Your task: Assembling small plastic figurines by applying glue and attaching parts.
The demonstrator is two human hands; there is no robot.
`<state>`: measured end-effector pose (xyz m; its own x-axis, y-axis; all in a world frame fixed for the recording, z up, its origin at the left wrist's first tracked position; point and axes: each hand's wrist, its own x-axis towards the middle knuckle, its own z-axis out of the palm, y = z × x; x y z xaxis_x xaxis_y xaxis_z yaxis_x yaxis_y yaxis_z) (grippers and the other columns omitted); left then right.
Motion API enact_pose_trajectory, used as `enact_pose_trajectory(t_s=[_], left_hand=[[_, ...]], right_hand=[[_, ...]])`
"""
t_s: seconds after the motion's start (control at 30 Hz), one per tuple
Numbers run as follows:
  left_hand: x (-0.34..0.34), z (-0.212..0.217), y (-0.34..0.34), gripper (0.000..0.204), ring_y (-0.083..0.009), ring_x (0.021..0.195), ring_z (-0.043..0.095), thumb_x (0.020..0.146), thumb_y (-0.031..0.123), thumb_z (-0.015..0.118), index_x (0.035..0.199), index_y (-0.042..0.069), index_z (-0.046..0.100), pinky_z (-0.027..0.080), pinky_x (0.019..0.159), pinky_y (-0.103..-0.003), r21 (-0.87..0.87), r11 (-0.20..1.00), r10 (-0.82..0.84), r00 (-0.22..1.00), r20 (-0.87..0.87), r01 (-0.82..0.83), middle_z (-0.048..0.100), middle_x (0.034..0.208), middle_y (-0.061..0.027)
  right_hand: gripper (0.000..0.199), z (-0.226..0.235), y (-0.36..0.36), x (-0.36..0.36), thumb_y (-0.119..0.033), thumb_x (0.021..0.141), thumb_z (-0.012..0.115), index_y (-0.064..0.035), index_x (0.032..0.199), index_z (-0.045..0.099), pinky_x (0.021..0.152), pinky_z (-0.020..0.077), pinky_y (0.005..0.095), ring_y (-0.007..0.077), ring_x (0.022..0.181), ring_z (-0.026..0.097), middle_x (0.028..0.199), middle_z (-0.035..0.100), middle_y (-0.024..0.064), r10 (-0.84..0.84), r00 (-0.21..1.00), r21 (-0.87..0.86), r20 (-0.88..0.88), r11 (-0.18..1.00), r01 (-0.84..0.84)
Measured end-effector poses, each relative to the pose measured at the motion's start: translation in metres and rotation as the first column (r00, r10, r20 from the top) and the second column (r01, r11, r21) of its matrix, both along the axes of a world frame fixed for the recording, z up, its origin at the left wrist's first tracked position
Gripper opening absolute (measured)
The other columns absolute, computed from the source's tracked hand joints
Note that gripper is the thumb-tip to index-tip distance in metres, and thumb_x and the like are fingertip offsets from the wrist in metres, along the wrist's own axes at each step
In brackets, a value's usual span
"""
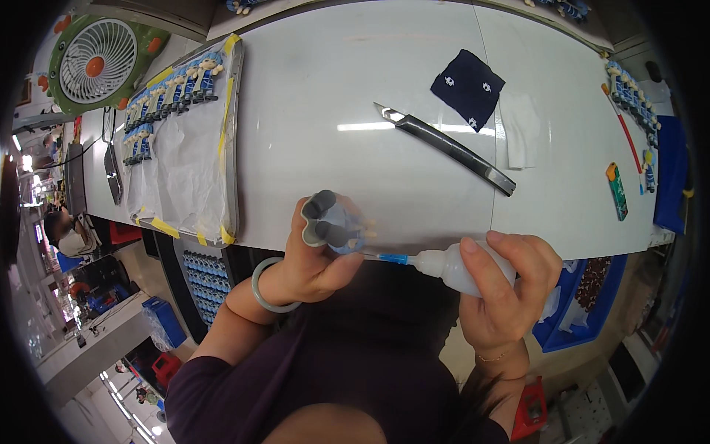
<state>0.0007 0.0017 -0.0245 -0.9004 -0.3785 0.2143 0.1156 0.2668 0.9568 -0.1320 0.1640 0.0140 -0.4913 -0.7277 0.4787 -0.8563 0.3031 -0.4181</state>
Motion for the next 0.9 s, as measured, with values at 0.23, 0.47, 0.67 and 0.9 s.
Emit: enact_pose_trajectory(t_s=[0.23, 0.47, 0.67, 0.9], left_hand=[[0.0016, 0.0022, 0.0006, 0.035, -0.0185, 0.079, 0.046, 0.071, 0.002, 0.052, 0.102, 0.0, 0.037, 0.04, 0.069, -0.028, 0.082, 0.996, -0.031, 1.0, 0.001, 0.031, 0.043, 0.094, -0.0125], [0.0015, 0.0032, 0.0008, 0.03, -0.0188, 0.078, 0.047, 0.071, 0.002, 0.052, 0.097, 0.0, 0.038, 0.04, 0.068, -0.029, 0.073, 0.997, -0.02, 0.999, 0.042, 0.017, 0.043, 0.092, -0.0124], [-0.0016, 0.002, -0.0013, 0.038, -0.0132, 0.065, 0.042, 0.073, 0.005, 0.054, 0.105, 0.0, 0.034, 0.038, 0.059, -0.025, 0.049, 0.999, -0.02, 1.0, 0.014, 0.019, 0.048, 0.086, -0.0082], [-0.002, 0.0015, -0.0008, 0.048, -0.0066, 0.05, 0.036, 0.075, 0.009, 0.058, 0.112, 0.001, 0.029, 0.035, 0.049, -0.02, 0.034, 0.999, -0.024, 1.0, -0.003, 0.024, 0.052, 0.079, -0.0034]], right_hand=[[0.045, 0.004, -0.0004, 0.0, 0.007, 0.054, 0.061, -0.0145, 0.094, 0.061, 0.07, 0.0417, 0.0301, 0.0236, 0.087, 0.044, 0.096, 0.049, 0.0053, 0.027, 0.999, 0.04, -0.027, 0.999, -0.026], [0.046, 0.0053, 0.0004, -0.0004, 0.006, 0.052, 0.056, -0.0144, 0.092, 0.063, 0.071, 0.0412, 0.0301, 0.0239, 0.088, 0.043, 0.097, 0.05, 0.005, 0.039, 0.999, 0.055, -0.032, 0.998, -0.038], [0.047, 0.005, -0.0014, -0.0004, 0.006, 0.051, 0.054, -0.0145, 0.093, 0.063, 0.071, 0.0411, 0.0299, 0.0236, 0.088, 0.043, 0.097, 0.05, 0.0048, 0.04, 0.998, 0.043, -0.047, 0.998, -0.038], [0.047, 0.0055, -0.0008, -0.001, 0.006, 0.051, 0.054, -0.0147, 0.092, 0.063, 0.071, 0.0411, 0.0293, 0.0231, 0.089, 0.042, 0.097, 0.05, 0.0046, 0.045, 0.998, 0.057, -0.035, 0.997, -0.043]])
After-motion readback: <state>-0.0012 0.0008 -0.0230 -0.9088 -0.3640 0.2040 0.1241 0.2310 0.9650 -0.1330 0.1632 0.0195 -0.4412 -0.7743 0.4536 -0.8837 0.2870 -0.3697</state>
